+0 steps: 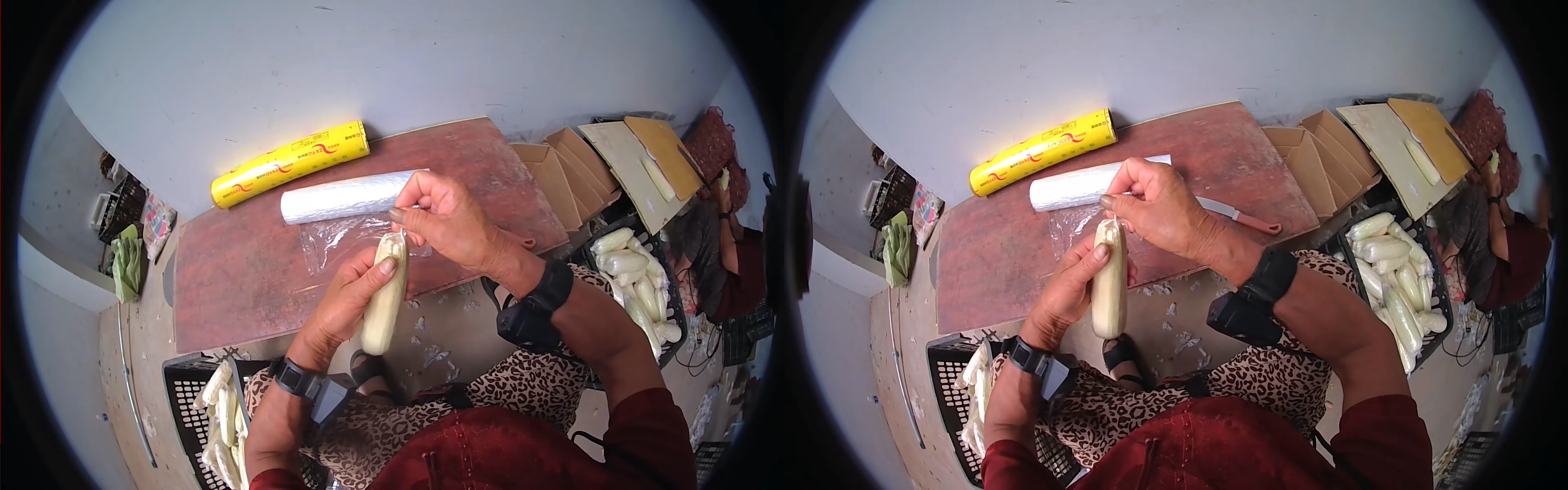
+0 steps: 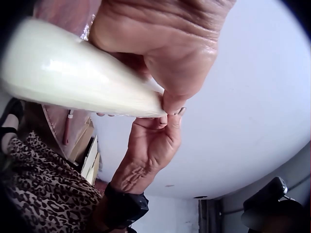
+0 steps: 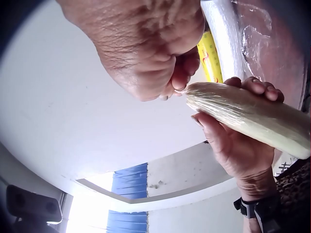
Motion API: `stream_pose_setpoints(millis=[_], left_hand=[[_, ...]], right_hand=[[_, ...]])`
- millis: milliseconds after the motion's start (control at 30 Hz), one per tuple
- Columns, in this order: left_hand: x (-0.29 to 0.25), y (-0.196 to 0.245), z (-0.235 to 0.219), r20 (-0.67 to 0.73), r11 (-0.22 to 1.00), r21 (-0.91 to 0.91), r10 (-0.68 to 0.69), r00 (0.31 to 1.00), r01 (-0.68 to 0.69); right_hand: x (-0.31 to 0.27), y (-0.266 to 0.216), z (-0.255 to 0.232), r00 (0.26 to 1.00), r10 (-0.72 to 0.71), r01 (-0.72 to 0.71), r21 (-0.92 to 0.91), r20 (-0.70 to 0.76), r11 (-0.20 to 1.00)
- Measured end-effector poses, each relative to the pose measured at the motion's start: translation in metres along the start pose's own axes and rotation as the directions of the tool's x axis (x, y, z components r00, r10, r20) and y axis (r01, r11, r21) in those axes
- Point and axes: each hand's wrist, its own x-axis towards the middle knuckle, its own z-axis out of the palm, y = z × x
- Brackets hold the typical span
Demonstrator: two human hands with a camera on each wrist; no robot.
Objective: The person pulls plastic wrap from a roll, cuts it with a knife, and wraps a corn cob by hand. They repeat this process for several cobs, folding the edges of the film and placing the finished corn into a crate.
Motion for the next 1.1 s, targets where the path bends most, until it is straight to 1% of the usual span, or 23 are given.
stream_pose_setpoints(millis=[133,233,333,433,533,667,733,867,933,967,1033,1067,1100], left_hand=[[-0.0002,0.0016,0.0037,-0.091,0.997,0.065,0.037,0.995,-0.031],[0.0008,-0.0022,0.0042,-0.114,0.996,0.077,0.053,0.992,-0.045],[0.0002,-0.0002,0.0055,-0.080,0.997,0.041,0.076,0.994,-0.073],[-0.0015,0.0034,0.0042,-0.056,1.000,-0.011,0.013,0.998,-0.014],[-0.0019,0.0047,0.0050,-0.049,0.998,-0.058,-0.001,0.999,-0.002],[0.0009,-0.0009,0.0001,-0.007,0.999,0.000,0.047,0.999,-0.047],[0.0020,-0.0011,0.0015,0.009,0.998,0.026,0.065,0.998,-0.065],[0.0014,-0.0011,0.0030,-0.046,0.998,0.034,0.055,0.997,-0.053],[-0.0006,0.0027,0.0078,-0.077,0.996,0.060,0.071,0.995,-0.066],[-0.0007,0.0025,0.0063,-0.080,0.994,0.094,0.055,0.995,-0.047],[-0.0014,0.0020,0.0017,-0.089,0.987,0.161,0.024,0.996,-0.010],[-0.0018,0.0021,0.0022,-0.086,0.986,0.165,0.029,0.996,-0.014],[-0.0024,0.0023,0.0033,-0.084,0.985,0.169,0.033,0.996,-0.019]], right_hand=[[-0.0003,0.0034,0.0017,1.000,-0.009,0.009,0.000,0.012,1.000],[0.0002,0.0015,0.0032,1.000,-0.007,0.007,-0.005,0.015,1.000],[0.0013,-0.0021,0.0035,1.000,-0.003,0.003,0.020,0.003,1.000],[0.0014,-0.0010,0.0033,0.999,0.026,-0.025,0.057,-0.017,0.998],[0.0010,-0.0007,0.0031,1.000,0.031,-0.031,0.047,-0.006,0.998],[-0.0025,-0.0031,0.0071,0.999,0.039,-0.039,0.029,0.014,0.999],[-0.0025,-0.0023,0.0072,1.000,0.011,-0.011,0.021,0.012,1.000],[-0.0007,-0.0009,0.0031,1.000,-0.012,0.012,-0.016,-0.004,1.000],[-0.0005,0.0024,0.0011,1.000,0.014,-0.013,0.025,-0.015,1.000],[-0.0002,0.0039,0.0004,0.999,0.027,-0.026,0.046,-0.019,0.999],[0.0009,0.0060,-0.0010,1.000,0.006,-0.007,-0.027,-0.018,1.000],[0.0015,0.0062,-0.0010,1.000,-0.004,0.003,-0.063,-0.015,0.998],[0.0016,0.0051,-0.0002,1.000,0.001,-0.002,-0.054,-0.010,0.999]])
